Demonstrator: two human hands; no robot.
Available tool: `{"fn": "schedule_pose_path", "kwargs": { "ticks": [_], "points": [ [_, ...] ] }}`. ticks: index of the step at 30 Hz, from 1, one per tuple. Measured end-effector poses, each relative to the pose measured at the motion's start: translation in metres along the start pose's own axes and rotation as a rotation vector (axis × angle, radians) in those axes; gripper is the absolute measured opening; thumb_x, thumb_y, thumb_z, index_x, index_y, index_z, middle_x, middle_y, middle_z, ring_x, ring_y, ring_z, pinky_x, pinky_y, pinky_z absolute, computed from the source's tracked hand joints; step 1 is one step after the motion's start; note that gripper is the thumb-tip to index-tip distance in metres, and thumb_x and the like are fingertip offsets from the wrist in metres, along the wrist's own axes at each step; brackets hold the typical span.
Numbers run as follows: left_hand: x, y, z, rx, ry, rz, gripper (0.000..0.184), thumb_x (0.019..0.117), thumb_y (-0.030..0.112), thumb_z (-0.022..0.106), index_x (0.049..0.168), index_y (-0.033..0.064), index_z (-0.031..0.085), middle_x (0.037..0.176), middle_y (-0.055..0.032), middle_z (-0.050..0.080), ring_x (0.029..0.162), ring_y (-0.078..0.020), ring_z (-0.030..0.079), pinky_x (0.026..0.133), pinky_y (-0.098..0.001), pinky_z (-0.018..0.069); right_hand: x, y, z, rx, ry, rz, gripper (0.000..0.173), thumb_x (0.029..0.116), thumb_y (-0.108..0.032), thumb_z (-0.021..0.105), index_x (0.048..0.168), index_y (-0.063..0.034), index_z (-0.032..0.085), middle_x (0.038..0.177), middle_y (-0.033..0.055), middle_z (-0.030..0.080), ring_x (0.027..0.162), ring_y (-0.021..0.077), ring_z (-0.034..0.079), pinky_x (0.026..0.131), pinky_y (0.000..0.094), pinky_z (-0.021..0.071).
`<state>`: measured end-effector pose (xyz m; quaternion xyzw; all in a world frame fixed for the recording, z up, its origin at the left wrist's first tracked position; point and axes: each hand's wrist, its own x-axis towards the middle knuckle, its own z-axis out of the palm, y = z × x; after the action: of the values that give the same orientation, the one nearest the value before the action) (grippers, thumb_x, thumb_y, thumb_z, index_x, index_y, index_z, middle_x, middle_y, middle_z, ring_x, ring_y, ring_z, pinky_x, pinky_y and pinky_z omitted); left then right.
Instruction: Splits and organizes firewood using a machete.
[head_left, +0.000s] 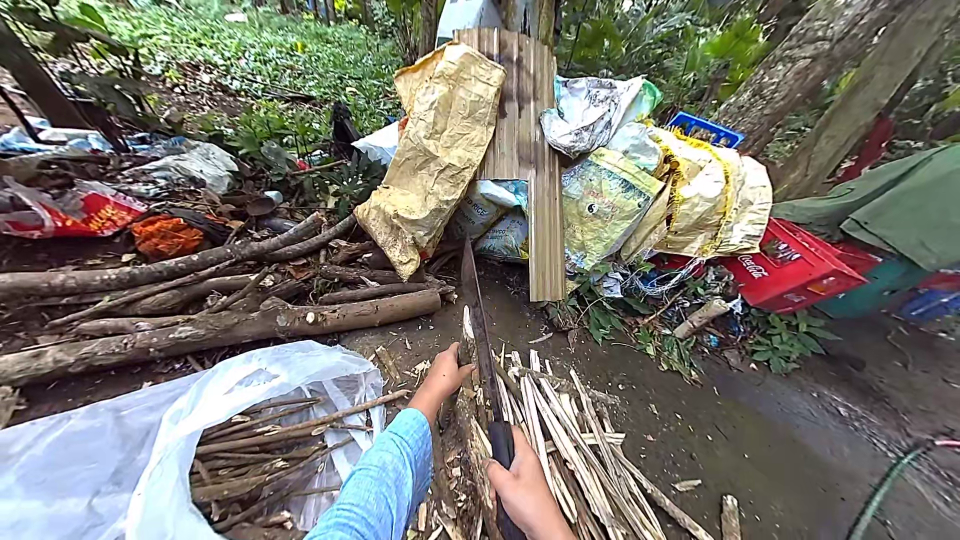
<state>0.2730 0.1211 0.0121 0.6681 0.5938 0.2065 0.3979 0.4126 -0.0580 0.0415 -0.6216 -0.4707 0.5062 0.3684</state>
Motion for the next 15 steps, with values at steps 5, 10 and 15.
{"fn": "schedule_pose_path", "kwargs": {
  "ticks": [5,10,15],
  "points": [
    [0.0,-0.003,0.0,-0.004,0.002,0.002,0.053,0.1009,0.018,0.066,0.146,-0.0029,0.048,0.13,-0.0265,0.064,0.124,-0.037,0.063,0.11,-0.0523,0.0457,-0.005,-0.007,-0.001,-0.036,-0.017,0.017,0.047,0.0857,-0.002,0.063,0.131,-0.0001,0.048,0.076,0.0082,0.059,0.053,0.0151,0.058,0.054,0.0329,0.0532],
    [0.0,-0.003,0.0,0.001,0.002,0.022,0.053,0.1013,0.02,0.067,0.145,-0.004,0.048,0.129,-0.0272,0.064,0.123,-0.0371,0.063,0.11,-0.0516,0.0459,-0.011,-0.022,-0.026,0.383,-0.165,0.058,0.037,0.0888,0.002,0.055,0.124,-0.0001,0.045,0.062,0.0028,0.054,0.045,0.0123,0.056,0.046,0.0279,0.0539],
    [0.002,0.004,0.004,0.018,-0.016,0.008,0.051,0.1018,0.019,0.065,0.146,-0.0022,0.048,0.132,-0.0271,0.063,0.126,-0.0379,0.062,0.111,-0.0529,0.0447,-0.015,-0.025,-0.031,-0.287,0.054,-0.053,0.049,0.0867,-0.006,0.066,0.133,-0.0005,0.052,0.082,0.013,0.065,0.066,0.0238,0.065,0.065,0.0429,0.0557]
  ]
}}
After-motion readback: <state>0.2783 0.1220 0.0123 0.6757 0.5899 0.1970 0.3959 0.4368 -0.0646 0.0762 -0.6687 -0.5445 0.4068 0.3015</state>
